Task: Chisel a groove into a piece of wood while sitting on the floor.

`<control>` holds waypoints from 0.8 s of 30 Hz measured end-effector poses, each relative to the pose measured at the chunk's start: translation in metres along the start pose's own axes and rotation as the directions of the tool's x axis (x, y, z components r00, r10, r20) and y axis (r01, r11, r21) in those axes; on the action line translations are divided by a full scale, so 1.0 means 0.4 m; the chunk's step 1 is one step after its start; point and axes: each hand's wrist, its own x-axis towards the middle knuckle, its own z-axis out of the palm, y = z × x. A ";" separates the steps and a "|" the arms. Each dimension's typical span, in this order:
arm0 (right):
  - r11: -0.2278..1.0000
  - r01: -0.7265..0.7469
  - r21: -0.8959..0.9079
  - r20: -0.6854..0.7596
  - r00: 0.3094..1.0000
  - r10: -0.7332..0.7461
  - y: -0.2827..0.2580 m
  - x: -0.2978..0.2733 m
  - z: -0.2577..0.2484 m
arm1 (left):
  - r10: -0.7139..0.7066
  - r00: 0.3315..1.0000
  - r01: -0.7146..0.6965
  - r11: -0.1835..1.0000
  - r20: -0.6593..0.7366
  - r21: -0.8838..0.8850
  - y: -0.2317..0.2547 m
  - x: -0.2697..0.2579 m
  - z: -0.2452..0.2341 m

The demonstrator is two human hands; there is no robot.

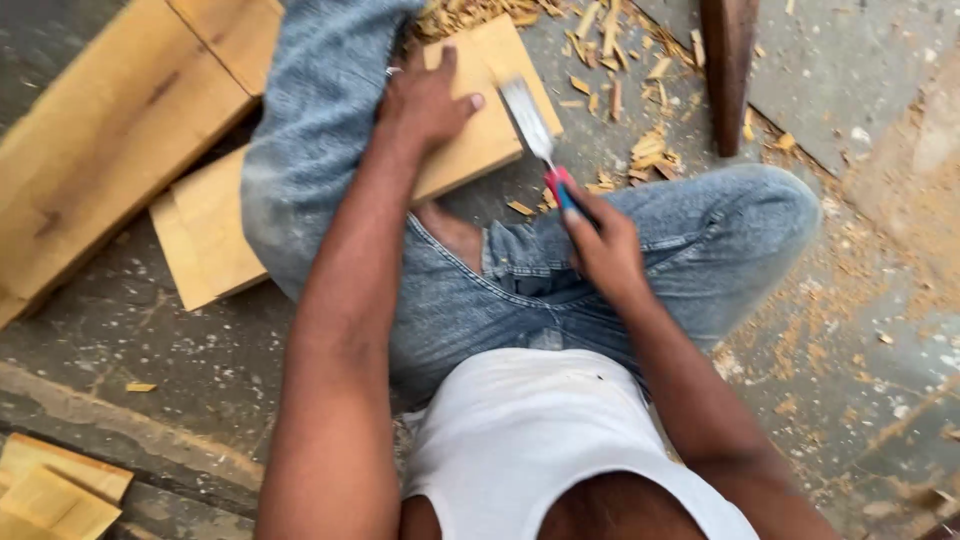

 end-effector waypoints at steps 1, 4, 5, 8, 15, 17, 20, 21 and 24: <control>0.993 0.114 0.012 0.015 0.993 -0.115 -0.024 0.060 0.020 | -0.020 1.000 0.020 0.999 -0.006 -0.033 0.001 0.017 -0.027; 0.996 0.086 0.013 0.002 0.996 -0.086 -0.028 0.035 0.013 | 0.048 0.998 -0.047 0.998 -0.042 0.034 -0.017 0.042 -0.001; 0.996 0.089 0.006 0.000 0.996 -0.089 -0.019 0.018 -0.001 | 0.051 0.998 -0.050 0.998 -0.045 0.028 -0.015 0.046 -0.003; 0.997 -0.057 -0.056 -0.020 0.998 0.056 0.003 0.030 -0.006 | 0.067 0.995 -0.060 0.995 -0.076 0.086 -0.029 0.038 -0.010; 0.999 -0.037 0.002 -0.026 0.999 0.037 -0.018 0.070 -0.002 | 0.091 0.992 -0.088 0.995 -0.089 0.037 -0.021 0.058 0.008; 0.994 -0.095 -0.056 -0.019 0.995 0.094 0.020 0.093 -0.006 | 0.111 0.986 -0.103 0.993 -0.128 0.066 -0.032 0.063 0.004; 0.695 0.691 -0.198 0.041 0.715 -0.698 0.058 0.085 0.003 | 0.038 0.999 -0.038 0.999 0.022 0.005 -0.011 0.023 0.028; 0.910 0.406 -0.083 -0.008 0.913 -0.408 0.017 0.076 0.009 | 0.032 0.999 -0.032 0.999 -0.003 -0.007 -0.012 0.033 0.023; 0.999 0.004 0.050 -0.011 1.000 -0.004 -0.030 0.065 0.012 | 0.050 0.997 -0.049 0.999 -0.055 0.013 -0.023 0.062 0.007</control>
